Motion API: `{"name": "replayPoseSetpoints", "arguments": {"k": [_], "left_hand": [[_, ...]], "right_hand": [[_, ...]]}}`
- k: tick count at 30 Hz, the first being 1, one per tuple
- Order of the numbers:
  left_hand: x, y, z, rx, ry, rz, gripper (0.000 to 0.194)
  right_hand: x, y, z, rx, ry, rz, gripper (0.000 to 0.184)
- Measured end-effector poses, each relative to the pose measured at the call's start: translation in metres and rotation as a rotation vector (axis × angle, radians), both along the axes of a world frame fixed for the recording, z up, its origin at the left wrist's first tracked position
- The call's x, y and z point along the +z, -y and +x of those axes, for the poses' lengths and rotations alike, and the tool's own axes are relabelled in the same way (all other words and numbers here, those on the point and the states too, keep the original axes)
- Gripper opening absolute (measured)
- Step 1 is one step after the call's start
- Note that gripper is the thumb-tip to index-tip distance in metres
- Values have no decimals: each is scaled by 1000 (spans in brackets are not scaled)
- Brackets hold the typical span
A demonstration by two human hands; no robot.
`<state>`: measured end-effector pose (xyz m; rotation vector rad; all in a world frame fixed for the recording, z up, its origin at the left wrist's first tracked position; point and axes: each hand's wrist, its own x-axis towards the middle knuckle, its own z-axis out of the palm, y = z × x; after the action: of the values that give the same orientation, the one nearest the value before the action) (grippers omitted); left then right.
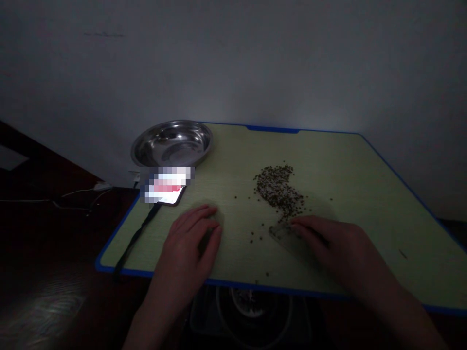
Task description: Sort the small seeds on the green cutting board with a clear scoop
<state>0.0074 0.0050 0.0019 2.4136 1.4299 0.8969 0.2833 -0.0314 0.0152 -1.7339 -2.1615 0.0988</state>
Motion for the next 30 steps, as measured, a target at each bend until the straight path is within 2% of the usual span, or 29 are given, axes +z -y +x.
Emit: {"name": "replayPoseSetpoints", "arguments": {"k": [4, 12, 16, 23, 30], "left_hand": [[1, 0, 0, -1, -4, 2, 14], [-2, 0, -2, -17, -1, 5, 13], [-3, 0, -2, -21, -3, 22, 12], [-3, 1, -2, -22, 12, 24, 12], [-3, 0, -1, -12, 6, 25, 13]], "right_hand": [[4, -4, 0, 14, 26, -21, 27], [22, -32, -27, 58, 237, -58, 23], [29, -32, -25, 48, 239, -53, 24], [23, -15, -6, 94, 71, -147, 29], [21, -22, -17, 93, 103, -168, 26]]}}
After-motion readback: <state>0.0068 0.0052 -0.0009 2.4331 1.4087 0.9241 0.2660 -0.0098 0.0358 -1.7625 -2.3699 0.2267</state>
